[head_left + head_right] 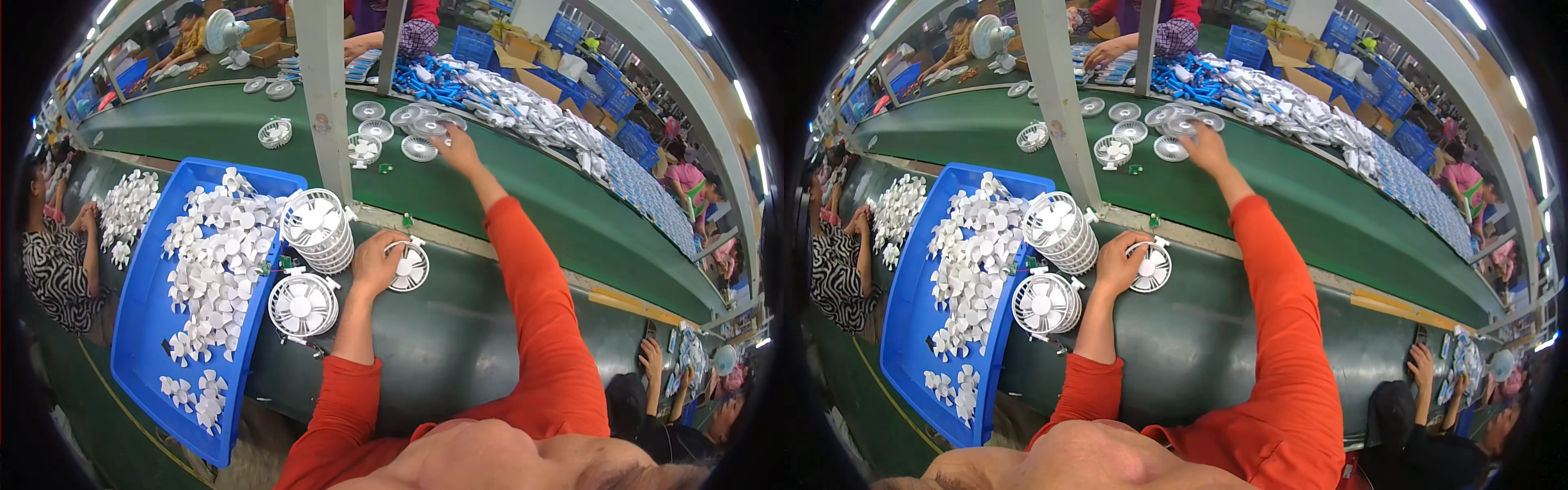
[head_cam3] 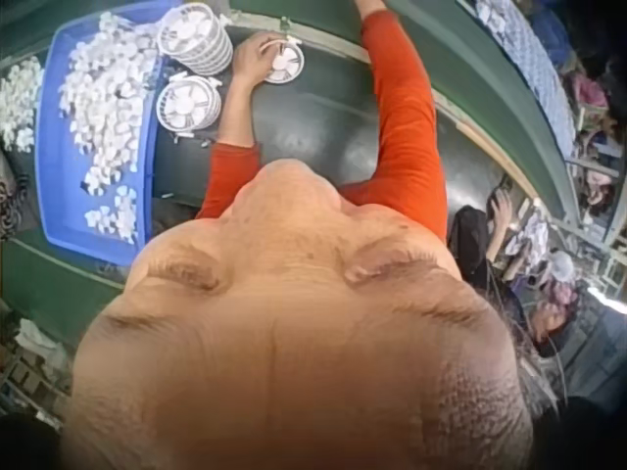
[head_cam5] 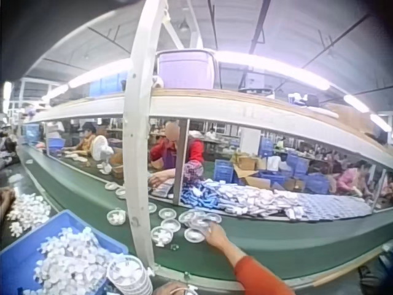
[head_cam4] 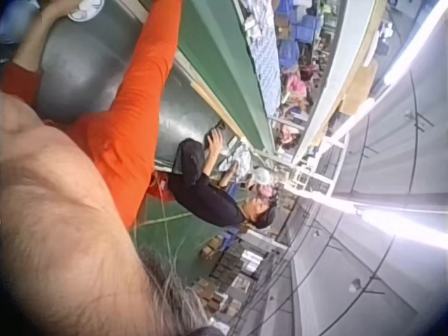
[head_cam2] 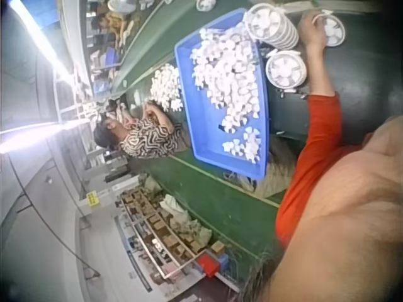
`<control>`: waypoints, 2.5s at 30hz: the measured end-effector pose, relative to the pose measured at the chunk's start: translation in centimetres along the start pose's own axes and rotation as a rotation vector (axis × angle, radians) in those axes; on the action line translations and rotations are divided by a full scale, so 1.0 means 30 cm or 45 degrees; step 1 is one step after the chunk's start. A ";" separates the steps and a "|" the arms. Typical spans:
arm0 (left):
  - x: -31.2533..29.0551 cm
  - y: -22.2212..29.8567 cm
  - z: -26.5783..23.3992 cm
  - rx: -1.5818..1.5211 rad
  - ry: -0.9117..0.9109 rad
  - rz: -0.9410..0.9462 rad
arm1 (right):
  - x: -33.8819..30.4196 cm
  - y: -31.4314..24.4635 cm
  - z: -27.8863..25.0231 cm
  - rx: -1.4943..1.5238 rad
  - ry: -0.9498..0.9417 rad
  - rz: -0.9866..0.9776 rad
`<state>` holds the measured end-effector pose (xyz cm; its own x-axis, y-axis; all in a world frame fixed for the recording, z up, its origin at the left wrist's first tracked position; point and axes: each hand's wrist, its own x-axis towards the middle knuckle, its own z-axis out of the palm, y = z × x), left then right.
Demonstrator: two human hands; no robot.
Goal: Assembling the protective grilles for small electronic fans on an assembly line.
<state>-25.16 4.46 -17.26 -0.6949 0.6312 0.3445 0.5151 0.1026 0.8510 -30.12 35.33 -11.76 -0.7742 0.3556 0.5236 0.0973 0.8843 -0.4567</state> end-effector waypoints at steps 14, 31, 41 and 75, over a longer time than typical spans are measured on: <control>-0.009 -0.007 -0.016 -0.015 0.045 -0.064 | 0.333 0.230 0.220 -0.159 -0.517 0.431; -0.004 0.002 0.009 -0.141 0.025 -0.109 | -0.179 0.143 -0.172 0.077 -0.760 -0.340; 0.000 -0.002 0.007 -0.061 0.049 -0.094 | -0.177 -0.079 -0.323 0.351 -1.048 -0.186; -0.018 0.005 -0.007 -0.008 0.081 -0.046 | -0.353 0.077 -0.315 -0.214 -0.735 -0.240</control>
<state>-24.82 3.97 -17.23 -0.7436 0.5772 0.3375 0.4860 0.1199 0.8657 -15.78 36.46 -11.57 -0.9959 0.0098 0.0904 -0.0133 0.9680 -0.2506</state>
